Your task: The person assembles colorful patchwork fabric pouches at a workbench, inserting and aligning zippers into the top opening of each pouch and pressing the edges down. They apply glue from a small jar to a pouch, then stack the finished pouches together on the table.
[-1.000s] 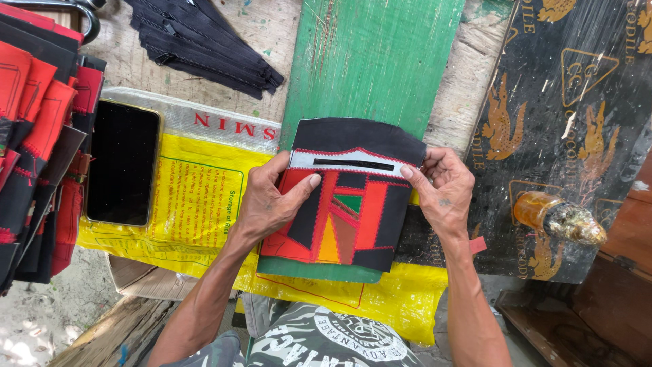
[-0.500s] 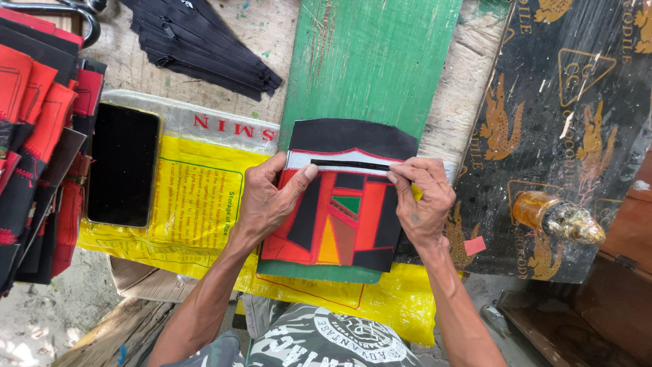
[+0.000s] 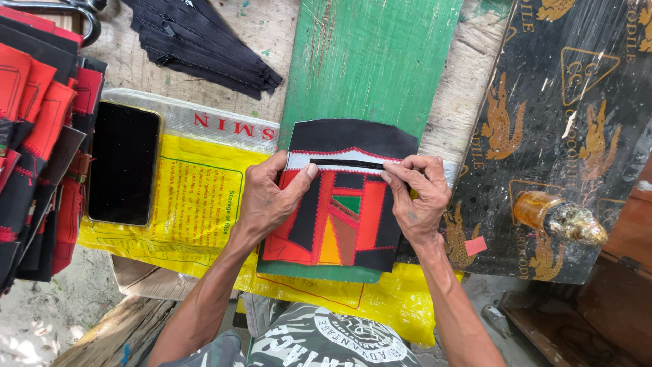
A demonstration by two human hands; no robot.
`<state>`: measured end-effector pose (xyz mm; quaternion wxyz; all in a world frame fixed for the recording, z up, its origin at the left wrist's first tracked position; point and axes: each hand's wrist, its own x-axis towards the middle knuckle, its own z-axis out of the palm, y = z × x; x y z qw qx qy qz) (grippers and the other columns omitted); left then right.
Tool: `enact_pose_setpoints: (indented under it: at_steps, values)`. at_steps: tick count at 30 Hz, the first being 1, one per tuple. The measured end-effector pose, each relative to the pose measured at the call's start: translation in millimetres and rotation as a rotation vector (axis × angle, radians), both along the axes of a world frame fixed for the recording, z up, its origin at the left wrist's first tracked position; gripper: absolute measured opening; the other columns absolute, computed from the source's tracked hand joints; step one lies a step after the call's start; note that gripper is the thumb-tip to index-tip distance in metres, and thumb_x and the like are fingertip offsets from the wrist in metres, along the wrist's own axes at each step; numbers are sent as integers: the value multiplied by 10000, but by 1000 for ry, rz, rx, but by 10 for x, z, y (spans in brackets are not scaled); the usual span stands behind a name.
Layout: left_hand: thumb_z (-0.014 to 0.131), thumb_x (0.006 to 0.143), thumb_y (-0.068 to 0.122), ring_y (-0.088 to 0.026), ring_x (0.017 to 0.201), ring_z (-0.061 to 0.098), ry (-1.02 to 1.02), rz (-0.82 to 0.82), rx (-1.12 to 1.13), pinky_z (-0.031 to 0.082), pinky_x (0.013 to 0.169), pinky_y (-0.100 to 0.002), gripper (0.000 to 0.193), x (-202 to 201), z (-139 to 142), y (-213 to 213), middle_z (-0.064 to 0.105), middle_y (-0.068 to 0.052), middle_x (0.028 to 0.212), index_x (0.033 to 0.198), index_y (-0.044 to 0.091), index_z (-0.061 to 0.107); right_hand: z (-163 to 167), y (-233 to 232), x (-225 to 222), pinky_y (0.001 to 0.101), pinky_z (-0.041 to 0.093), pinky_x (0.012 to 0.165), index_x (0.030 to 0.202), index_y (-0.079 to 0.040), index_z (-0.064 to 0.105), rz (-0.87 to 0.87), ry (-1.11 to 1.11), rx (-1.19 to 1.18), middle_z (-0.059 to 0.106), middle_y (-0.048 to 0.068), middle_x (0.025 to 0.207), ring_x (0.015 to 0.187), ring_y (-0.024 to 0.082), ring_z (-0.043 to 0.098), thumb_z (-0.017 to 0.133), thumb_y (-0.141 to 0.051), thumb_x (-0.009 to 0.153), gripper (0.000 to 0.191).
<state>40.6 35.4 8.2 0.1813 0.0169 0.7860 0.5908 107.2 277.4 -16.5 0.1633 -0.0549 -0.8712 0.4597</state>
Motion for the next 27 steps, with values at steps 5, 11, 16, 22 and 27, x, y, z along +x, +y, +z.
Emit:
enact_pose_setpoints:
  at_steps: [5,11,16,22,27]
  values:
    - [743,972,201,-22,644,519,8,-8,-63,449,546,-242,183,7,-16,3,633,27,694,951,20,730,17,-16,-7,295,463,698,1070,-78,787,11,6,60,591,28,951,860,152,557,857,-39,877,210]
    - [733,960,214,-5,737,533,-103,-24,108,465,625,-222,195,-42,12,-61,666,43,806,1038,36,747,117,-39,-58,358,489,750,1052,-53,766,67,26,238,600,86,966,882,244,567,814,-2,867,198]
    - [462,1045,284,-67,774,658,-582,-86,554,540,693,-249,355,-167,-18,-145,715,-5,866,982,47,719,224,-148,-62,402,507,868,1017,8,672,158,-38,356,653,126,1077,967,313,600,708,94,914,139]
    - [643,823,-84,-270,841,662,431,-290,-192,531,733,-368,136,-290,16,-226,630,-130,930,947,-30,654,252,-215,-78,367,518,872,1109,-13,708,86,-16,122,652,83,1084,997,269,617,709,77,896,232]
    - [666,748,-116,-311,864,643,526,-326,-273,519,734,-407,198,-422,40,-308,598,-146,948,923,-27,652,197,-253,-82,325,483,789,1108,-56,756,65,-10,93,636,61,1059,903,200,545,815,20,861,265]
